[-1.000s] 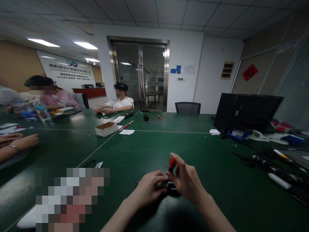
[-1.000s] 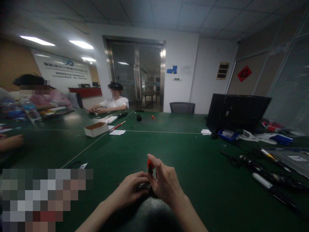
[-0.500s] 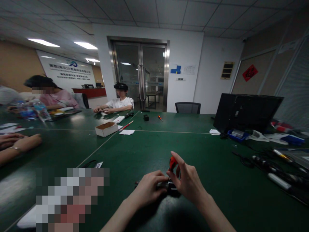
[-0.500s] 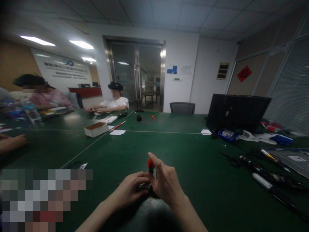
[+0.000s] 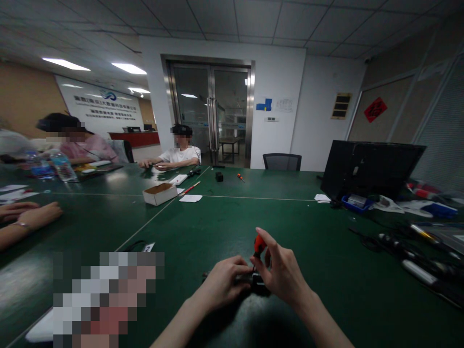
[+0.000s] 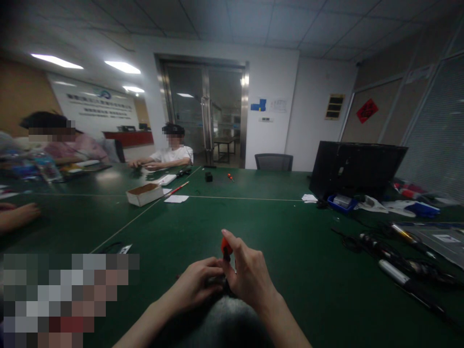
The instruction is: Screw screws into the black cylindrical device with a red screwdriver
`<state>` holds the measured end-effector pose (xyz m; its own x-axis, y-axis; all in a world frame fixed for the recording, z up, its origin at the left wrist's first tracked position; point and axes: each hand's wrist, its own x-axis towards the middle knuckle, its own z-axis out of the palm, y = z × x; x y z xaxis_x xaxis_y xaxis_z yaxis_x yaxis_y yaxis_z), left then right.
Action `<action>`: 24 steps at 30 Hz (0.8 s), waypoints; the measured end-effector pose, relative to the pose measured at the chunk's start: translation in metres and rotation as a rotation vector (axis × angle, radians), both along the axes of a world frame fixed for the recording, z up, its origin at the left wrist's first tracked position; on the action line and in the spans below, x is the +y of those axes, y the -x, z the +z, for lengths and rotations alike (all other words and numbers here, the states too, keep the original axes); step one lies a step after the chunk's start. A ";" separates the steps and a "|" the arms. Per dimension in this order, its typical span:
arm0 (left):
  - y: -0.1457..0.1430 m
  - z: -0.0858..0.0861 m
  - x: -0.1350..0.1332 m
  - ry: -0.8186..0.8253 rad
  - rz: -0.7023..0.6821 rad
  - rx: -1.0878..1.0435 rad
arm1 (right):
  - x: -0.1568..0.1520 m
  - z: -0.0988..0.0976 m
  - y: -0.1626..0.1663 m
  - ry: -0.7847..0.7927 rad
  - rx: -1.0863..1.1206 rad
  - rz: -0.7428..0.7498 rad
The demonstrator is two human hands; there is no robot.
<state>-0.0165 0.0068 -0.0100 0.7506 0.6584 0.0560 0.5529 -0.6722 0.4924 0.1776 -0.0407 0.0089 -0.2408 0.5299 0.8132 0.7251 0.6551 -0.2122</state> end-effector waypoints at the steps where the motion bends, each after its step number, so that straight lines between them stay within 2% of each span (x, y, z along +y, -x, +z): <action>1: 0.000 0.000 0.000 -0.002 -0.004 0.003 | 0.000 0.000 0.000 0.000 -0.003 -0.002; 7: 0.000 0.001 -0.001 0.008 -0.004 0.009 | -0.003 0.002 0.002 0.057 0.016 0.000; 19: 0.000 0.002 -0.001 -0.007 -0.003 -0.010 | 0.001 -0.001 0.000 -0.012 -0.008 0.003; 24: 0.000 -0.001 0.001 -0.012 -0.022 -0.008 | -0.001 0.000 0.001 0.039 0.013 -0.003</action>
